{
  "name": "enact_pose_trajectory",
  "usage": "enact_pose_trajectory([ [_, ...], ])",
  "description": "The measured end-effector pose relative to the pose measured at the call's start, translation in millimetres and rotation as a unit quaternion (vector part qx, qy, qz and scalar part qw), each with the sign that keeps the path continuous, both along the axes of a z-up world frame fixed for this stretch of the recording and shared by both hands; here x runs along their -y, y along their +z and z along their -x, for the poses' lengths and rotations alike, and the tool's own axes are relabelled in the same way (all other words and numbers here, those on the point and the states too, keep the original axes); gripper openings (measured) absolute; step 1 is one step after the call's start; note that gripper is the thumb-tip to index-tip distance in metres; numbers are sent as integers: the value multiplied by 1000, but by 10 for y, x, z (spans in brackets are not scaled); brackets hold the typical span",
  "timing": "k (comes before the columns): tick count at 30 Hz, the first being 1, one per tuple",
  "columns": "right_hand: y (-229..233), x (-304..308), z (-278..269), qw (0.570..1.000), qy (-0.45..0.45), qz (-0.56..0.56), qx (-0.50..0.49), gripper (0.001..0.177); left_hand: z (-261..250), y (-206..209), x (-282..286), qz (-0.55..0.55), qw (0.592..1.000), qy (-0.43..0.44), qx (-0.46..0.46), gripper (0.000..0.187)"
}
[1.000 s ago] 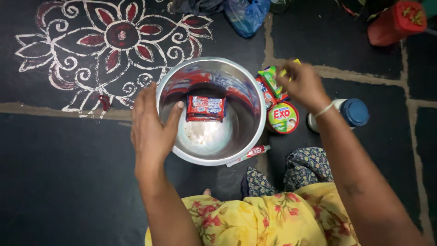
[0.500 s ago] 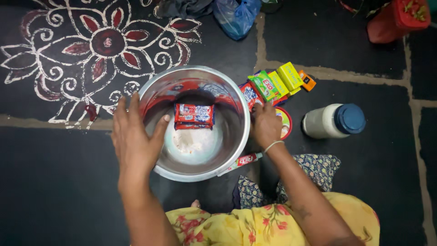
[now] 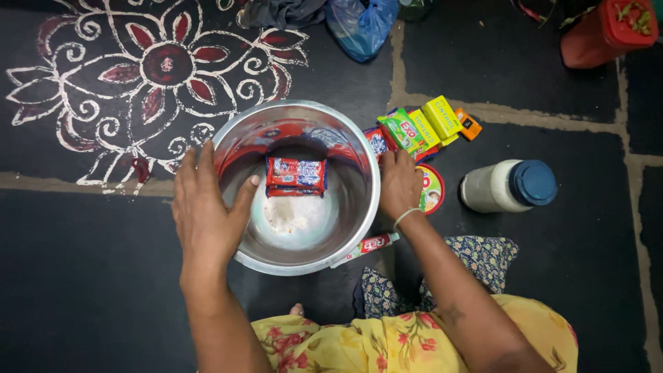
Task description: The person opens a red plastic container, removes a green circular pad, and wipes the container with a cloth. They then place several packets of detergent into a metal bucket.
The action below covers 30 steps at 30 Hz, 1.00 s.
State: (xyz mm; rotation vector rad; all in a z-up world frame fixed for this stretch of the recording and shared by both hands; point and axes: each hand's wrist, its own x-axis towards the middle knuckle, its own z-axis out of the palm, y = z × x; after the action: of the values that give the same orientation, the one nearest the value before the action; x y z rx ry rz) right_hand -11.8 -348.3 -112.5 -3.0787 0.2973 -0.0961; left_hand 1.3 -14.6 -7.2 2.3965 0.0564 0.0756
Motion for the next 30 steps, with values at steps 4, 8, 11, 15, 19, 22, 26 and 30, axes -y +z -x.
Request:
enact_pose_trajectory([
  [4,-83,18,-131,999,31,-6,44,48,12,-13,-8,2,1000,-4,13,83],
  [8,-67,166,-219,992,-2,-124,37,50,2,-10,-32,13,1000,-5,10,82],
  [11,196,395,-272,897,-35,-440,30,56,10,-16,-43,25,1000,-8,17,80],
  [15,931,466,-226,787,-37,-614,53,67,36,-14,-84,23,999,-15,41,75],
  [19,1796,132,-286,773,56,-632,23,61,58,25,-111,74,996,-20,52,69],
  [22,2159,-317,-390,818,125,-554,-90,62,71,64,-122,84,995,-16,49,67],
  [26,1926,-1084,-564,918,196,-222,-265,72,76,116,-146,91,995,-17,33,55],
  [30,1390,-1621,-617,879,307,36,-362,65,92,175,-177,103,995,-3,-13,48],
])
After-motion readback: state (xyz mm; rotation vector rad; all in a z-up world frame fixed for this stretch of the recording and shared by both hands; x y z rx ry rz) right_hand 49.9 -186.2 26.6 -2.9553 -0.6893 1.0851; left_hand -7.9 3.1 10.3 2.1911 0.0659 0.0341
